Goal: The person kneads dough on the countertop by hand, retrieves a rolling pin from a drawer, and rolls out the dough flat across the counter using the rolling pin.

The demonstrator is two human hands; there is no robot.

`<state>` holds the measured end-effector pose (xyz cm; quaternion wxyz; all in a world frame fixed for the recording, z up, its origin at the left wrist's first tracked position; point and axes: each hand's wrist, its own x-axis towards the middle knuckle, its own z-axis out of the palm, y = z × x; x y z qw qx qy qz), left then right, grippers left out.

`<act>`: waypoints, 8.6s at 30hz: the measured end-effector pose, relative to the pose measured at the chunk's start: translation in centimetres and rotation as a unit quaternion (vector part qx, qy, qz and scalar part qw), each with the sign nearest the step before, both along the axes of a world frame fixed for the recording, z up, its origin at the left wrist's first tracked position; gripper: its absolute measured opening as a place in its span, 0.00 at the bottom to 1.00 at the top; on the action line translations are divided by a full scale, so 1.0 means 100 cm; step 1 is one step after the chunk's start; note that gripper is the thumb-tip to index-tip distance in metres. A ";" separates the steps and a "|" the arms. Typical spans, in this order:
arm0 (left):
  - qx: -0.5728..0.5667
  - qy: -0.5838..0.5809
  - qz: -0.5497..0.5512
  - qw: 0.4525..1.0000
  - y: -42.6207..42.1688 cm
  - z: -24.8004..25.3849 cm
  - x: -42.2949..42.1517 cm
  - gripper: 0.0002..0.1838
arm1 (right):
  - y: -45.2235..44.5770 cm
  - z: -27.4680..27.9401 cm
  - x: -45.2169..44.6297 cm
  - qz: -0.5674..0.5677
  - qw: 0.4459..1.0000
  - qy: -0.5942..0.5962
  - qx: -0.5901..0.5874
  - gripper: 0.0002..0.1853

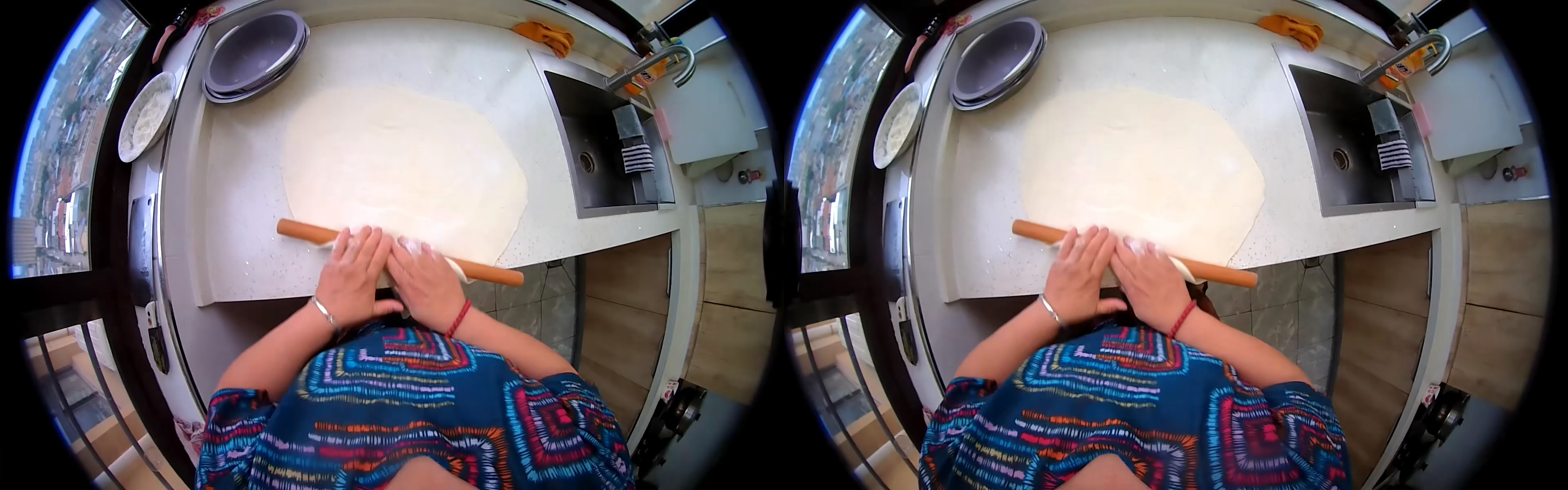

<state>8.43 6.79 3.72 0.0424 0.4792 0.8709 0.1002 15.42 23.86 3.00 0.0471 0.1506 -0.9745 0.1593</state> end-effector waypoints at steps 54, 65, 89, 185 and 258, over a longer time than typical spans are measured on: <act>-0.037 0.090 0.188 0.977 0.070 -0.011 -0.156 0.43 | 0.119 -0.013 -0.083 -0.272 0.952 -0.038 0.137 0.33; 0.068 0.075 0.105 0.989 0.070 -0.018 -0.206 0.28 | 0.144 -0.004 -0.140 -0.215 0.973 0.068 0.039 0.20; 0.043 0.103 0.269 0.957 0.057 -0.011 -0.222 0.28 | 0.162 0.021 -0.251 -0.117 0.987 -0.102 0.049 0.21; 0.112 0.169 -0.070 0.977 0.060 -0.022 -0.221 0.28 | -0.013 0.014 -0.094 -0.281 0.953 0.108 -0.035 0.31; -0.036 0.105 0.031 0.993 0.099 0.011 -0.242 0.36 | 0.036 0.010 -0.118 -0.368 0.927 -0.022 0.077 0.36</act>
